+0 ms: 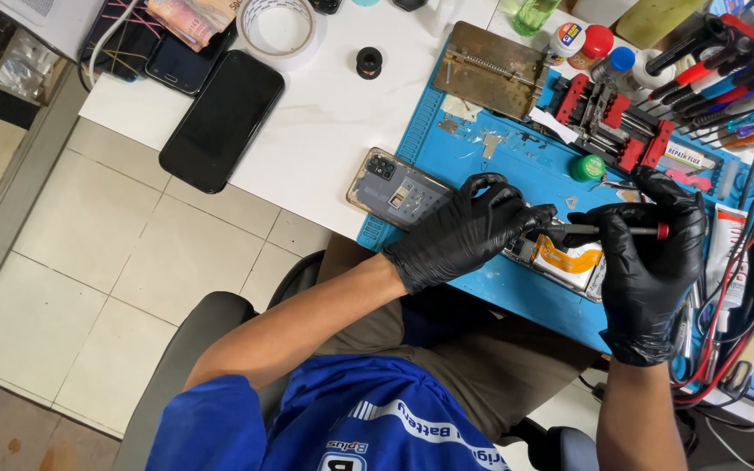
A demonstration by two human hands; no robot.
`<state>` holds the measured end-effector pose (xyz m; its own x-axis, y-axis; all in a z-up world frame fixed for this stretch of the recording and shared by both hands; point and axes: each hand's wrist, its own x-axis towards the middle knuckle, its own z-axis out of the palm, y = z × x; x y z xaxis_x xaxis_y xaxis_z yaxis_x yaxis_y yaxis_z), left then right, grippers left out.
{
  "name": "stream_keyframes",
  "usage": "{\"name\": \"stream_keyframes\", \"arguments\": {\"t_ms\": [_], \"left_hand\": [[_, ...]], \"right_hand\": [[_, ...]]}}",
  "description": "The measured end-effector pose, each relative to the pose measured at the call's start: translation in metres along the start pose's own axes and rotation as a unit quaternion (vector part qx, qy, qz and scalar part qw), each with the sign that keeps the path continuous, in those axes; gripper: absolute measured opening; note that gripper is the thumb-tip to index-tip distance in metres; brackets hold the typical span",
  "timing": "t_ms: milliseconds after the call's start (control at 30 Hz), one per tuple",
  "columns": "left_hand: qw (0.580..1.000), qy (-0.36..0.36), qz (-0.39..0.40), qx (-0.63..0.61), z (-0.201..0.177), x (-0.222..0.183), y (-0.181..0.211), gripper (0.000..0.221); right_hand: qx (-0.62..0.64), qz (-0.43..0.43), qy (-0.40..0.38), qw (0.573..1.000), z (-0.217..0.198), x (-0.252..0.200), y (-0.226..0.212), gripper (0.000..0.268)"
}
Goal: Technician disassembling or reassembling a mobile phone using a precision screwdriver on a repair bench.
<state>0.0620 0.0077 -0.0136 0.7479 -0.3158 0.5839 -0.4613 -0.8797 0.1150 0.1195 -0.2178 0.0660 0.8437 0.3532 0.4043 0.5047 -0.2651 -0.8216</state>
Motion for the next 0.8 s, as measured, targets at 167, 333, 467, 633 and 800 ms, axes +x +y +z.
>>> {"name": "stream_keyframes", "arguments": {"t_ms": [167, 333, 467, 633, 800], "left_hand": [[1.0, 0.004, 0.004, 0.007, -0.007, 0.004, 0.002, 0.055], [1.0, 0.002, 0.006, -0.007, -0.005, 0.004, 0.002, 0.052], [1.0, 0.002, 0.008, 0.018, -0.009, 0.003, 0.002, 0.052], [0.999, -0.012, 0.003, 0.048, -0.005, -0.001, 0.004, 0.062], [0.998, -0.027, 0.025, 0.057, -0.018, -0.002, 0.002, 0.074]], "right_hand": [[-0.009, -0.029, -0.024, 0.999, 0.0, 0.004, -0.011, 0.041], [-0.015, -0.021, -0.031, 0.999, 0.0, 0.005, -0.018, 0.04], [-0.009, -0.014, -0.033, 0.999, 0.003, 0.005, -0.022, 0.04], [-0.01, -0.018, -0.023, 1.0, 0.007, 0.004, -0.023, 0.04], [-0.014, -0.035, -0.023, 0.999, 0.008, 0.005, -0.016, 0.034]]}}
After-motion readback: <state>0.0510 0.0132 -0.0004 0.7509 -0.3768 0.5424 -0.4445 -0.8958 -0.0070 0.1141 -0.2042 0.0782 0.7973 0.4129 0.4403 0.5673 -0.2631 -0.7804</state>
